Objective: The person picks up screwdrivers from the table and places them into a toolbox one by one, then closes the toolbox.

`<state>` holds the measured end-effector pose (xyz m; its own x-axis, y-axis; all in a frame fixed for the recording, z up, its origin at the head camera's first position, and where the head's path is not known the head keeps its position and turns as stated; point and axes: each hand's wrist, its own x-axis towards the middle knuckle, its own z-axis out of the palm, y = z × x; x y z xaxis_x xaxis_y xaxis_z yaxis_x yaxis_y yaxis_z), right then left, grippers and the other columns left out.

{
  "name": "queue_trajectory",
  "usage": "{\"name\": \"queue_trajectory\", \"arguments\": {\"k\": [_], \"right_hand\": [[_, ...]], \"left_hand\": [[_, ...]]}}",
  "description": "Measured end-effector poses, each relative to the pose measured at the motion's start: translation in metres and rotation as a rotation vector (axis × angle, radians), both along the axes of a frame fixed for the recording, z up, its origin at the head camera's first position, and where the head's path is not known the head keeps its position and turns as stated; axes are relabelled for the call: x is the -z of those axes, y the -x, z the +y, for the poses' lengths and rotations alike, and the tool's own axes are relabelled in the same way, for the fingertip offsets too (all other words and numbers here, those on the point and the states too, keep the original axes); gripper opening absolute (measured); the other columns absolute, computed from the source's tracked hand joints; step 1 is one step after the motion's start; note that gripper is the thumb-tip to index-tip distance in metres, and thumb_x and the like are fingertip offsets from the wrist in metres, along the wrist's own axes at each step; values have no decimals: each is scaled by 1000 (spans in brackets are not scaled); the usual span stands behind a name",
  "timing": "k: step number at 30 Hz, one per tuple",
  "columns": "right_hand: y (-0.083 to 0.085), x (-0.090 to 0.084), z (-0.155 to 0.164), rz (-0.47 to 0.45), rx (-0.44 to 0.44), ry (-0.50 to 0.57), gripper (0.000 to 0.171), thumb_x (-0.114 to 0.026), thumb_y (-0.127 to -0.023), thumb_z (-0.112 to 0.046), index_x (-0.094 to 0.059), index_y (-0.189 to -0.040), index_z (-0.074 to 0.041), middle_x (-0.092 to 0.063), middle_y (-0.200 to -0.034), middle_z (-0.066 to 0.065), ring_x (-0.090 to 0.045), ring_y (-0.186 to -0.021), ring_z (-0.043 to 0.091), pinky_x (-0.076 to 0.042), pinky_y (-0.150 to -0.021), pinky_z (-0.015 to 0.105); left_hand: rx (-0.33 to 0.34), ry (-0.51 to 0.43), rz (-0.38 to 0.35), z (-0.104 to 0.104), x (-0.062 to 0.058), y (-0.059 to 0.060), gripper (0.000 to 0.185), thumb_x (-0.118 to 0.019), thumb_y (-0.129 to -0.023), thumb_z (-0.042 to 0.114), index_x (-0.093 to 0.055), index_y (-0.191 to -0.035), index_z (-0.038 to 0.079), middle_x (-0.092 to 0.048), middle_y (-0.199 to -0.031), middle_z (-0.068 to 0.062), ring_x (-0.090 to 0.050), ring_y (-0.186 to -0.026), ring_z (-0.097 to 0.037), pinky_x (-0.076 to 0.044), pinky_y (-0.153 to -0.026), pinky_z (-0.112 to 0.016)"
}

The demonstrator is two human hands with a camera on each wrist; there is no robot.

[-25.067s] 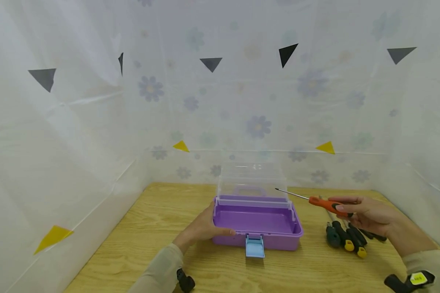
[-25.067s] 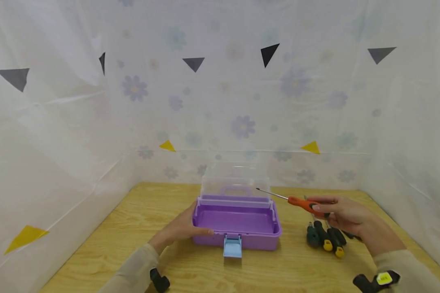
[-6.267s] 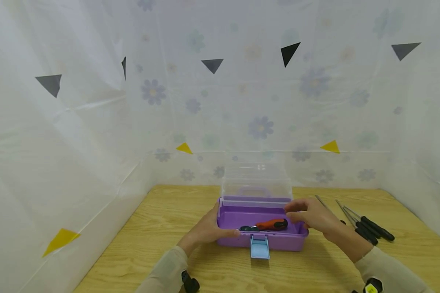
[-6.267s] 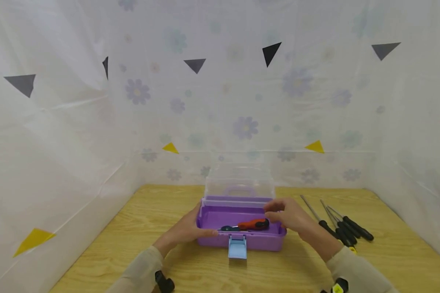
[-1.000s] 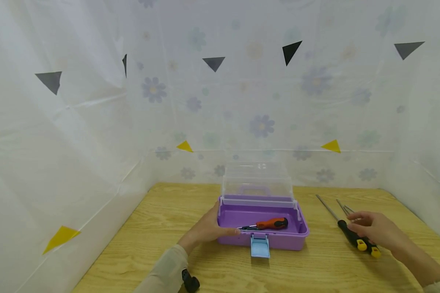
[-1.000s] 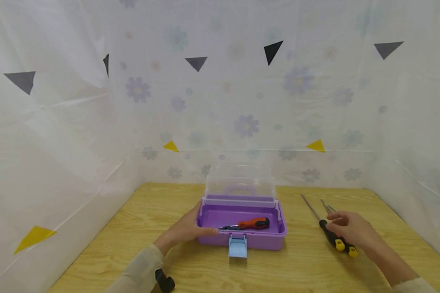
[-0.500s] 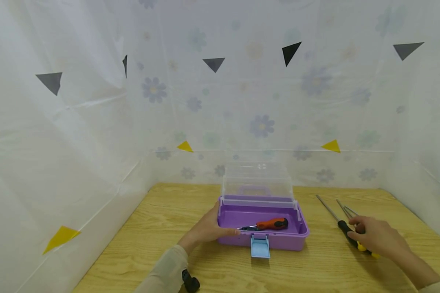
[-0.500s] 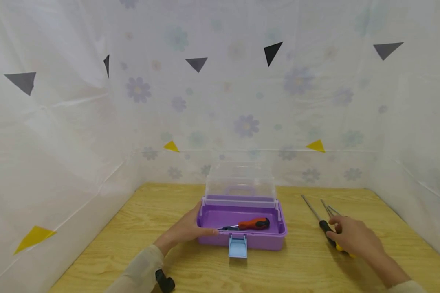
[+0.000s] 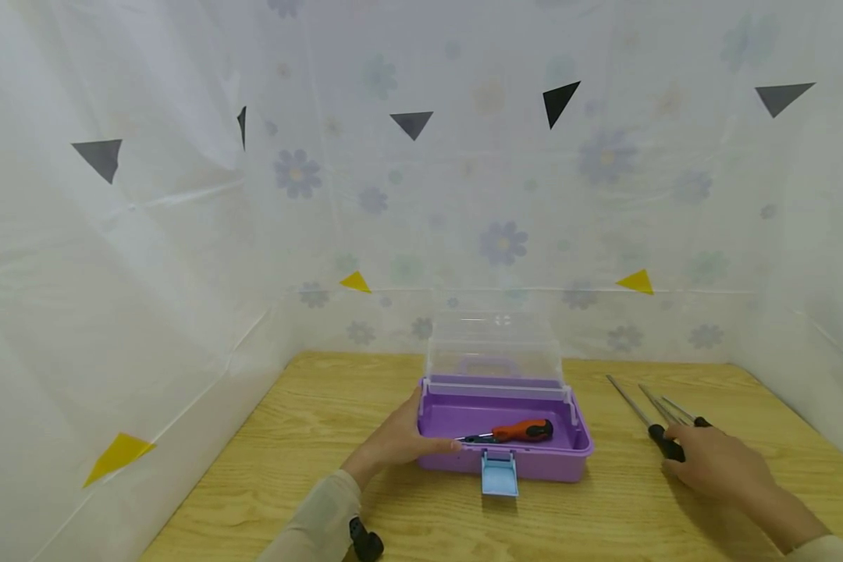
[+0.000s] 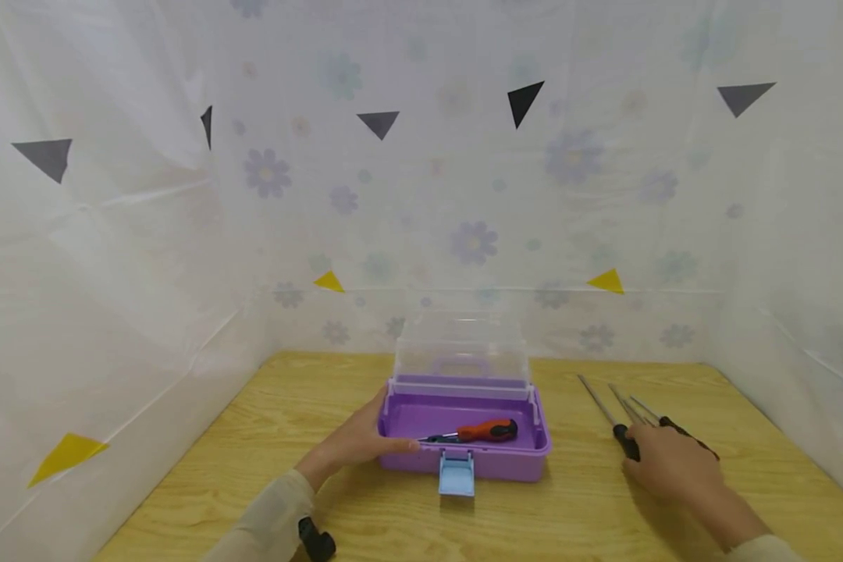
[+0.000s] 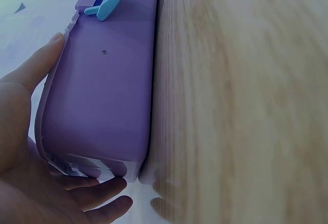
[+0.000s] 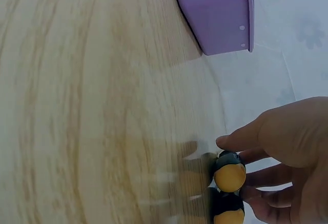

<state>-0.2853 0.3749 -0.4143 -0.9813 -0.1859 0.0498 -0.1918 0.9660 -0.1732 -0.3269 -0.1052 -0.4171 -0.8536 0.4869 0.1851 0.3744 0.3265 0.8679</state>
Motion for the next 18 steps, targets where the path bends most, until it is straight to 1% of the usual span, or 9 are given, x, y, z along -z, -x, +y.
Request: {"name": "queue_trajectory", "arguments": {"k": [3,6,8,12,14,18], "right_hand": [[0,2,-4,-13,-8,-14,58,-82,-89,-34,-65,-128,5,-71,-106,22,-67,-73,27,-53,-56,46],[0,5,-6,-19,9,-24,60,-80,-91,-33,-62,-132,6,-71,-100,18,-60,-63,19,-46,-50,39],[1,7,-8,-24,22,-31,60,-80,-91,-33,-61,-134,6,-71,-96,15,-57,-58,17,-43,-48,37],[3,10,-8,-21,30,-43,58,-79,-92,-32,-62,-132,6,-70,-91,9,-57,-56,17,-43,-46,37],[4,12,-8,-22,36,-35,56,-79,-92,-30,-62,-132,6,-70,-91,9,-56,-55,17,-42,-45,36],[4,15,-7,9,51,1,52,-78,-91,-21,-63,-131,9,-71,-96,17,-49,-51,17,-35,-44,33]], "left_hand": [[2,-1,1,0,0,0,117,-89,-80,36,-12,-166,18,-51,-147,-16,-58,-123,-34,-47,-103,-57],[1,5,17,0,1,1,117,-90,-80,34,-12,-166,17,-51,-147,-17,-59,-122,-34,-48,-102,-58],[0,5,17,0,1,2,117,-90,-80,35,-13,-166,17,-50,-147,-17,-59,-122,-35,-47,-102,-58],[2,0,13,-1,2,2,117,-89,-81,36,-12,-166,17,-49,-148,-18,-58,-123,-36,-47,-103,-58],[5,1,17,0,3,3,117,-89,-81,36,-11,-166,16,-49,-149,-19,-58,-123,-37,-47,-102,-58],[5,12,23,0,3,3,118,-88,-81,39,-11,-166,16,-49,-149,-19,-58,-124,-37,-47,-103,-57]]}}
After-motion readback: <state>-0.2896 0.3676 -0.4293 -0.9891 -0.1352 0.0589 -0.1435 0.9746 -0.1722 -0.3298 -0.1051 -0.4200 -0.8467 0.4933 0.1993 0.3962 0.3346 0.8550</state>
